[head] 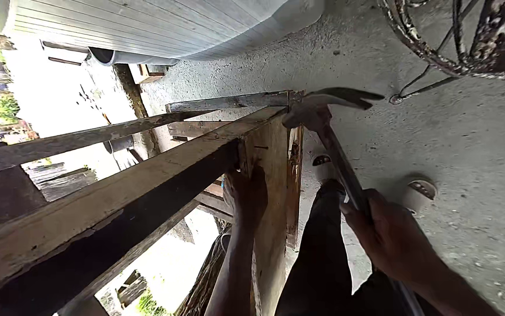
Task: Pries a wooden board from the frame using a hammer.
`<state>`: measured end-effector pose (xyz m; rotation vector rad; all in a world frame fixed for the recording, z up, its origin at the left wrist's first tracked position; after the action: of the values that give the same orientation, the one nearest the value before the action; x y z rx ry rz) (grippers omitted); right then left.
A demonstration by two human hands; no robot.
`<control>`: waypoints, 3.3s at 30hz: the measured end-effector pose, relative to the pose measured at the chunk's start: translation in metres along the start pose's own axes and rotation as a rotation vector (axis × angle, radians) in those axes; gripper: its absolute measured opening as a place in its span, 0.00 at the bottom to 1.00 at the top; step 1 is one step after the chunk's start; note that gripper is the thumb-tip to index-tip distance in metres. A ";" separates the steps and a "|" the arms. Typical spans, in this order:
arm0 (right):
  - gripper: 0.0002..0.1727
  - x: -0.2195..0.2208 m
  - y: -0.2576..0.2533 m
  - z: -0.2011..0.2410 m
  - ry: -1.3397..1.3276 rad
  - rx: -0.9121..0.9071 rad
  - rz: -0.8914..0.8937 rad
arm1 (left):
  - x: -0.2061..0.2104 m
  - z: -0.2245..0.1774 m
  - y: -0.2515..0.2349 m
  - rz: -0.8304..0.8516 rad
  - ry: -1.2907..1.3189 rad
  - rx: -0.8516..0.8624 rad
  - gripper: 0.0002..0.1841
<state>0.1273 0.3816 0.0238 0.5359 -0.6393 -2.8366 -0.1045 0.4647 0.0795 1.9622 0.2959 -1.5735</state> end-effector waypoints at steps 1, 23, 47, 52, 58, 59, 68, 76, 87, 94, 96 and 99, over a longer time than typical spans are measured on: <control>0.21 -0.017 -0.012 0.005 0.013 -0.045 0.016 | 0.001 0.000 0.000 -0.006 -0.010 0.013 0.27; 0.13 -0.062 -0.100 0.065 0.004 0.181 0.679 | 0.003 -0.006 -0.001 -0.005 -0.102 0.114 0.26; 0.17 -0.038 -0.009 0.017 -0.306 -0.028 0.047 | 0.005 -0.001 0.006 0.019 -0.081 0.131 0.29; 0.06 0.029 0.032 0.006 -0.906 0.268 -0.028 | 0.003 -0.003 0.005 0.009 -0.102 0.057 0.34; 0.17 0.076 0.058 0.026 -0.903 0.141 -0.020 | 0.003 -0.007 0.004 -0.014 -0.171 0.100 0.37; 0.18 0.081 0.060 0.030 -0.922 0.115 -0.038 | 0.003 -0.007 0.004 -0.013 -0.172 0.110 0.38; 0.19 0.104 0.054 0.042 -0.860 0.108 0.000 | 0.005 -0.003 -0.002 -0.022 -0.159 0.131 0.37; 0.25 0.039 0.079 0.054 -0.864 -0.014 -0.334 | 0.005 -0.006 0.000 0.024 -0.135 0.090 0.38; 0.23 0.042 0.092 0.048 -0.946 -0.063 -0.391 | 0.008 -0.002 -0.004 0.008 -0.130 0.076 0.35; 0.22 0.101 0.059 0.043 -0.827 0.089 -0.090 | 0.004 -0.002 -0.002 -0.008 -0.130 0.081 0.36; 0.22 0.073 0.077 0.046 -0.921 -0.023 -0.280 | 0.005 -0.004 -0.005 -0.004 -0.112 0.069 0.37; 0.25 0.059 0.093 0.046 -1.018 -0.122 -0.461 | 0.006 -0.002 -0.002 0.004 -0.109 0.052 0.38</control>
<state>0.0649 0.3009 0.0862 -0.9825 -0.4869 -3.4225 -0.1029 0.4663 0.0736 1.9059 0.2081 -1.6939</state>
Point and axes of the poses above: each hand's wrist, its own y-axis away from the middle knuckle, its own x-axis out of the palm, z = x × y, the point moved 8 cm from there along -y, towards the middle knuckle, and after that the axes turned 1 degree about -z, right-handed, at the moved point
